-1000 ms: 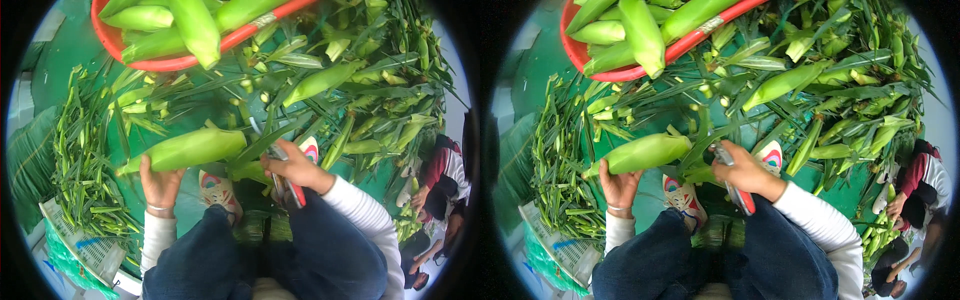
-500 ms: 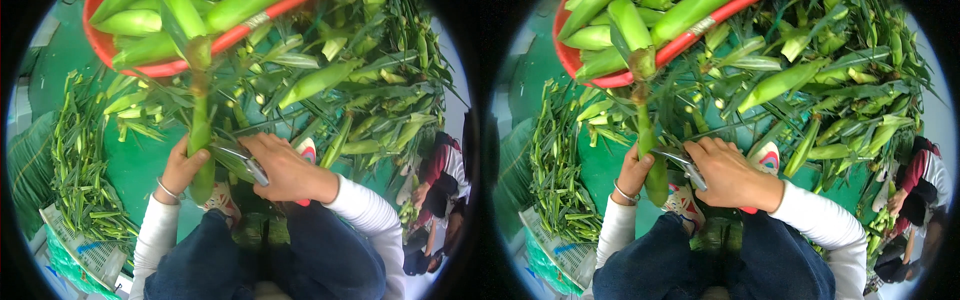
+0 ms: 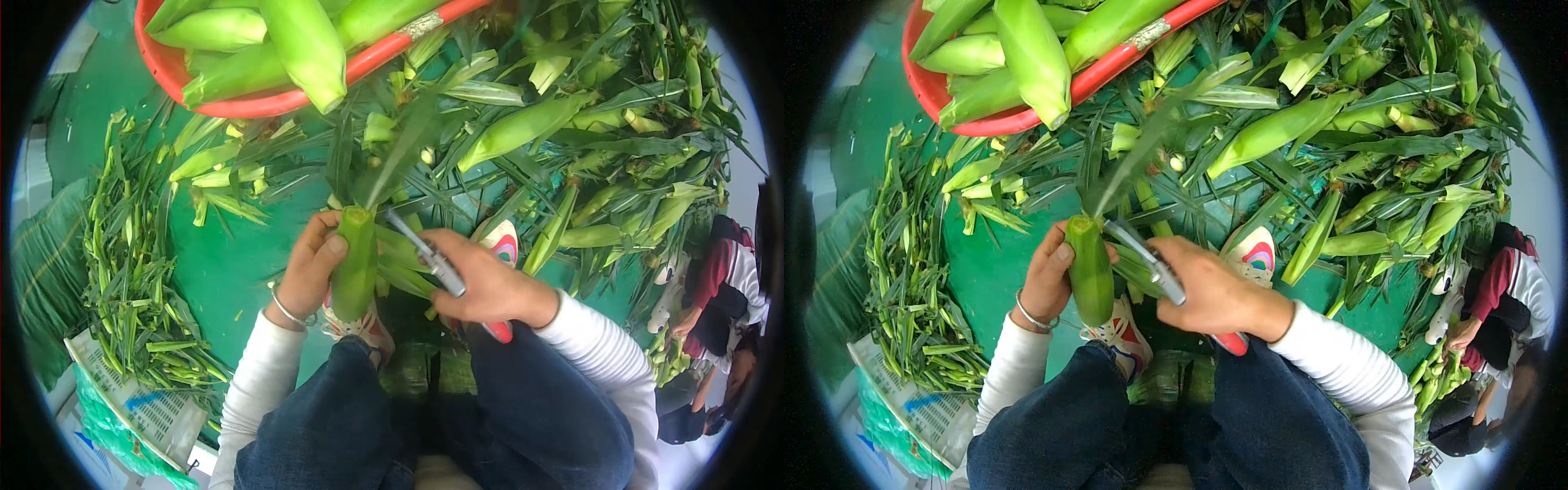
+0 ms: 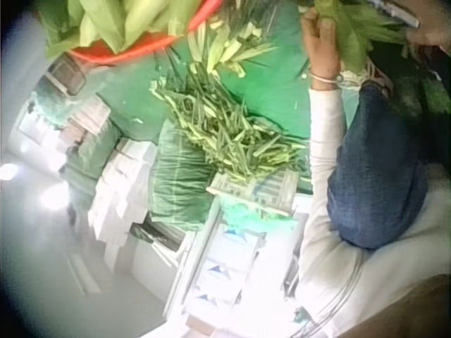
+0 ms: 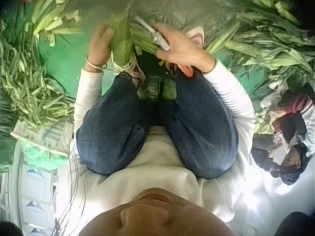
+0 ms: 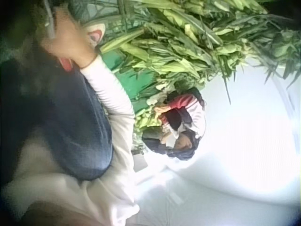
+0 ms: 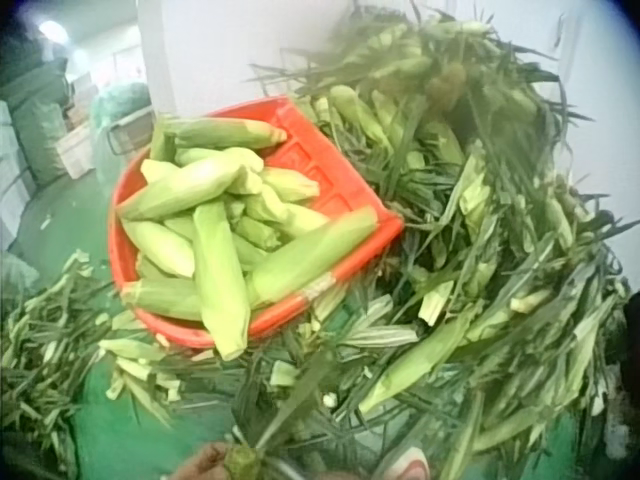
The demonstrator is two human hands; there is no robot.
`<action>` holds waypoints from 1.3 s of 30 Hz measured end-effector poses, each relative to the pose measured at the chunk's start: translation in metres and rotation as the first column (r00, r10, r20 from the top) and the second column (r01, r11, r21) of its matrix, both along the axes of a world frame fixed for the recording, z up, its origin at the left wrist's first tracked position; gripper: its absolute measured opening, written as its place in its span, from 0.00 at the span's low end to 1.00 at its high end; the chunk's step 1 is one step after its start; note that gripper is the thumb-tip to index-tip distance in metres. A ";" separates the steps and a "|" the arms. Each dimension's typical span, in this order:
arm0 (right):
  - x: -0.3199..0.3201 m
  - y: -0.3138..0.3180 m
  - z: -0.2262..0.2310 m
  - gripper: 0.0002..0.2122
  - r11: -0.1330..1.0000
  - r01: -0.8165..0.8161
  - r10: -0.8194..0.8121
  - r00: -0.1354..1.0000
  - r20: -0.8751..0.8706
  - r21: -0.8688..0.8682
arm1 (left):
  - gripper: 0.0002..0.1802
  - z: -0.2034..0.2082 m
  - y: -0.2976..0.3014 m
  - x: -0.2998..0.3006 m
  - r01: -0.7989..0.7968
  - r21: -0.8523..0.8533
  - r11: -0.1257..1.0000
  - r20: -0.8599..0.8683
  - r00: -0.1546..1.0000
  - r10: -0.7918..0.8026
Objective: The person trims the ends and husks of corn using shears and places the trimmed corn into a red plastic bin.
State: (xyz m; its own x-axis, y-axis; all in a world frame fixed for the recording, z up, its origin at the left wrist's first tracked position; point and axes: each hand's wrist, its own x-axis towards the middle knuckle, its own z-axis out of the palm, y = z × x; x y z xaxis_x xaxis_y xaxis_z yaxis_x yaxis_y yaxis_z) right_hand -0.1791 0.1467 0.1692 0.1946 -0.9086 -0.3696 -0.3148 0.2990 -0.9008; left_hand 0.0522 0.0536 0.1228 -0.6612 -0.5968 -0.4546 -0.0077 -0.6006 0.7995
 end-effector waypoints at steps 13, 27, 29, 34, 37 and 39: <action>-0.067 -0.009 -0.054 0.20 0.809 0.580 -0.521 0.785 -0.334 0.101 | 0.26 0.065 -0.036 -0.025 -0.174 -0.122 0.977 0.024 0.984 0.178; -0.161 -0.027 -0.191 0.30 0.105 0.994 -0.986 0.107 0.129 -0.025 | 0.20 0.129 -0.163 -0.080 -0.334 0.123 0.934 -0.407 0.842 0.355; -0.138 -0.036 -0.168 0.18 0.119 0.989 -0.965 0.093 0.246 0.090 | 0.19 0.096 -0.116 -0.069 -0.248 0.136 0.959 -0.274 0.921 0.278; -0.047 -0.002 -0.088 0.28 0.540 0.827 -0.835 0.505 0.220 0.154 | 0.16 0.044 -0.032 -0.044 -0.030 -0.025 0.999 0.218 0.975 0.034; -0.021 0.018 -0.037 0.32 0.908 0.416 -0.413 0.909 -0.050 0.055 | 0.18 0.012 0.002 -0.061 0.071 -0.089 0.994 0.219 0.974 -0.050; -0.004 0.016 -0.028 0.33 0.969 0.249 -0.248 0.969 0.014 -0.007 | 0.18 -0.002 0.009 -0.054 0.011 0.043 0.999 0.286 0.958 -0.023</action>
